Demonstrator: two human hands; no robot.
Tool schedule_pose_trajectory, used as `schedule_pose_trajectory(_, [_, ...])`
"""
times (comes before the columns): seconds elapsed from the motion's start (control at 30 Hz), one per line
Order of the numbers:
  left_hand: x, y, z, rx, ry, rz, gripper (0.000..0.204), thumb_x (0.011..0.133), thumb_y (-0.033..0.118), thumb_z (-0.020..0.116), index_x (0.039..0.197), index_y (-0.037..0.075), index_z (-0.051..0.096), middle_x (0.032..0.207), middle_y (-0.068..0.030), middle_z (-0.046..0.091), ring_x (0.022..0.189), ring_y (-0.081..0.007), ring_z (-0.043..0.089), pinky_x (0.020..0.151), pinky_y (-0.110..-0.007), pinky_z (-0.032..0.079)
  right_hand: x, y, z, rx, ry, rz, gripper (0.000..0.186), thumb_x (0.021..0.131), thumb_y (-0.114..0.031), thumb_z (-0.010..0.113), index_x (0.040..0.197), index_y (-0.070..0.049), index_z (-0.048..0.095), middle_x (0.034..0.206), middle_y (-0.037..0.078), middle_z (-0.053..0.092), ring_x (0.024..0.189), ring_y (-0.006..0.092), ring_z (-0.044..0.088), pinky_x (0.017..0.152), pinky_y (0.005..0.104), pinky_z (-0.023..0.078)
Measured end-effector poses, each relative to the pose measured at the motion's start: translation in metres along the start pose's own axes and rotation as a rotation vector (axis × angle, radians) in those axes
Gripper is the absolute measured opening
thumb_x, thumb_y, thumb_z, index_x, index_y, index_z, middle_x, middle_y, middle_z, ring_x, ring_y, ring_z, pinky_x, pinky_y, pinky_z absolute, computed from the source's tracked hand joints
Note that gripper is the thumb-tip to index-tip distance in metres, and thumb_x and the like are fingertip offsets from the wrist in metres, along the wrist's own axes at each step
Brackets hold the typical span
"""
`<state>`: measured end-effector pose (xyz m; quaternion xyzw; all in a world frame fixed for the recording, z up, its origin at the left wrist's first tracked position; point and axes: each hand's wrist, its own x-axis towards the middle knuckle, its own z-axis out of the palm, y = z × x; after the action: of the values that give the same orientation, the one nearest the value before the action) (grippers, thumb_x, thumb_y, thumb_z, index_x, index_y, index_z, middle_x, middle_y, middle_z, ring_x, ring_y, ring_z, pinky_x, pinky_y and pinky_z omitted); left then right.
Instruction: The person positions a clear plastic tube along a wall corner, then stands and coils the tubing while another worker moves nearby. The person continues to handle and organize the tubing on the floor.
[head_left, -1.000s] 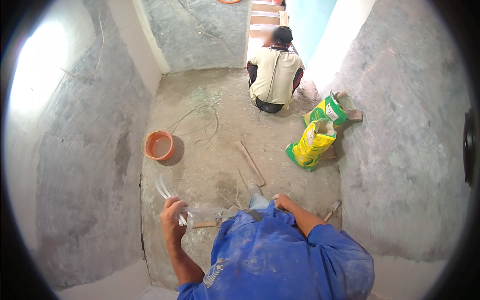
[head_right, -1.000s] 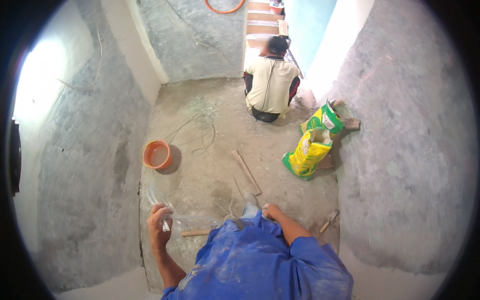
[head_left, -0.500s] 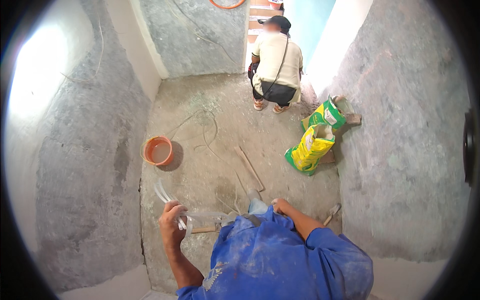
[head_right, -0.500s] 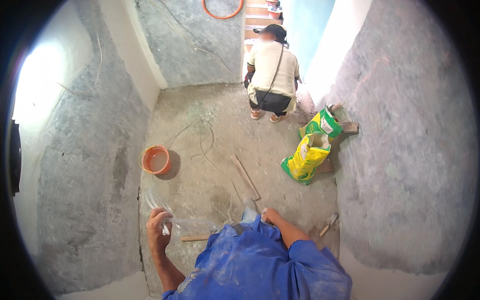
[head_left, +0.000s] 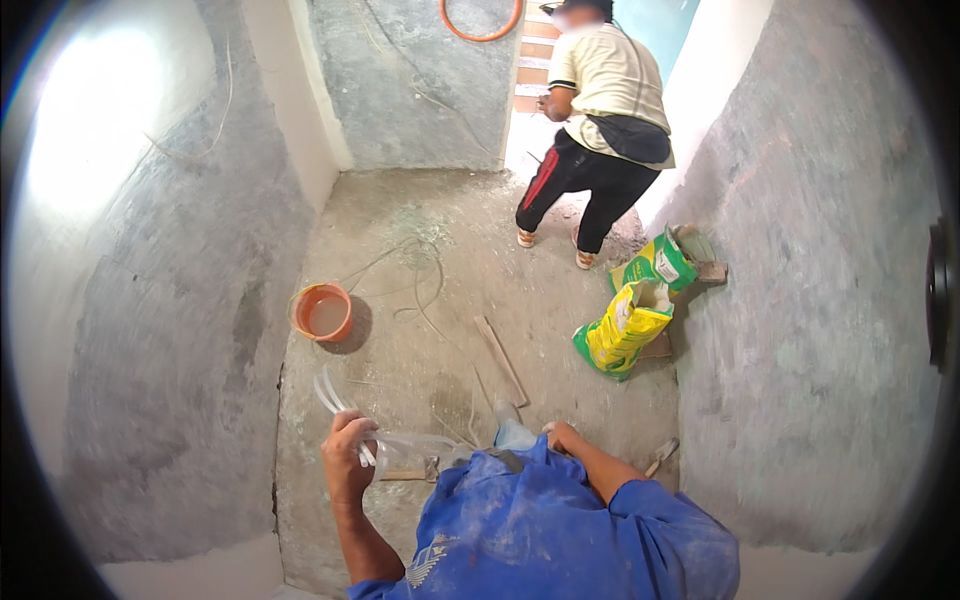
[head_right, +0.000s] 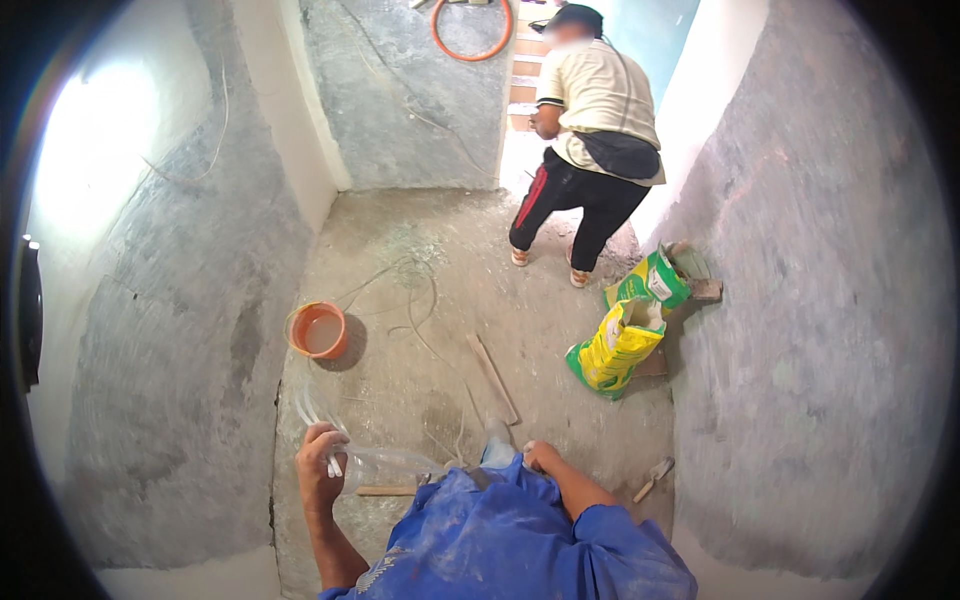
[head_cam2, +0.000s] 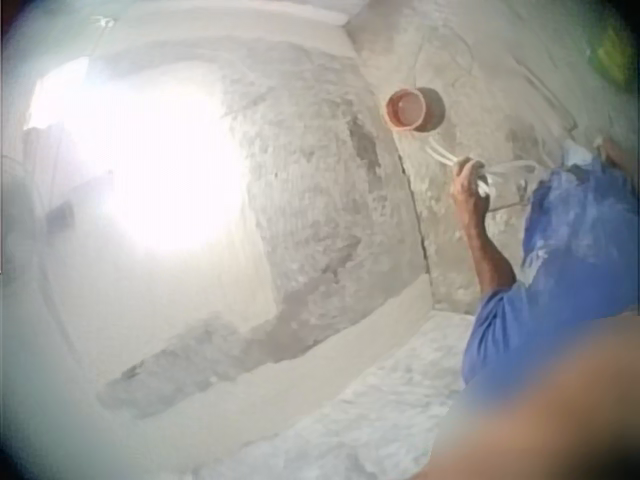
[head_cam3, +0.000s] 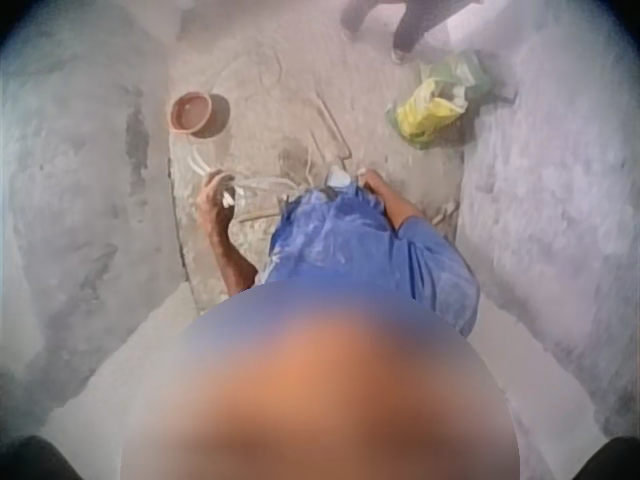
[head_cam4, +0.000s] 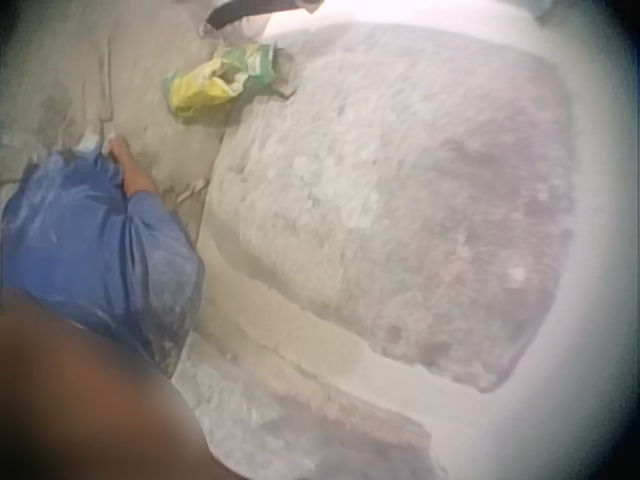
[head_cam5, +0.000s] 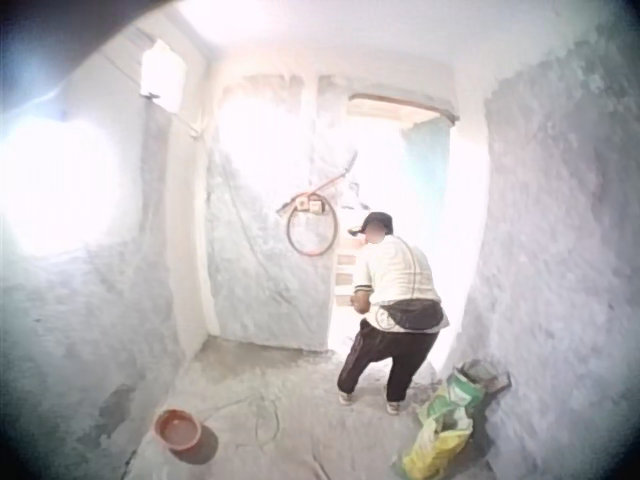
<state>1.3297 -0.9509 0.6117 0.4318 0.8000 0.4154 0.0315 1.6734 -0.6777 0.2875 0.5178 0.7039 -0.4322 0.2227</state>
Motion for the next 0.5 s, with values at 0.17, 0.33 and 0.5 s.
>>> schedule_pose_trajectory(0.17, [0.0, 0.01, -0.004, 0.031, 0.133, -0.002, 0.025, 0.068, -0.007, 0.068, 0.091, 0.004, 0.069, 0.097, -0.0125, 0.066, 0.087, -0.0339, 0.07, 0.075, -0.04, 0.055, -0.005, -0.022, -0.01, -0.006, 0.135, -0.122, 0.046, 0.087, -0.03, 0.072, 0.125, -0.003, 0.07, 0.107, 0.018, 0.076, 0.094, 0.0286, 0.074, 0.08, 0.0393, 0.057])
schedule_pose_trajectory(0.33, [-0.004, 0.027, -0.017, -0.001, 0.203, 0.003, 0.027, 0.067, -0.011, 0.065, 0.091, 0.001, 0.067, 0.096, -0.0131, 0.064, 0.09, -0.0322, 0.067, 0.082, -0.037, 0.053, -0.038, -0.126, -0.031, 0.503, -0.19, -0.212, 0.05, 0.103, -0.042, 0.054, 0.136, -0.006, 0.059, 0.084, 0.015, 0.071, 0.063, 0.0204, 0.07, 0.057, 0.0334, 0.057])
schedule_pose_trajectory(0.5, [-0.004, 0.039, -0.027, -0.051, 0.2, 0.092, 0.025, 0.067, -0.009, 0.07, 0.089, 0.001, 0.067, 0.095, -0.0121, 0.063, 0.087, -0.0294, 0.067, 0.079, -0.035, 0.053, -0.089, -0.213, -0.035, 0.543, -0.482, -0.202, 0.076, 0.101, -0.063, 0.048, 0.151, -0.007, 0.035, 0.081, 0.02, 0.069, 0.064, 0.025, 0.071, 0.054, 0.04, 0.059])
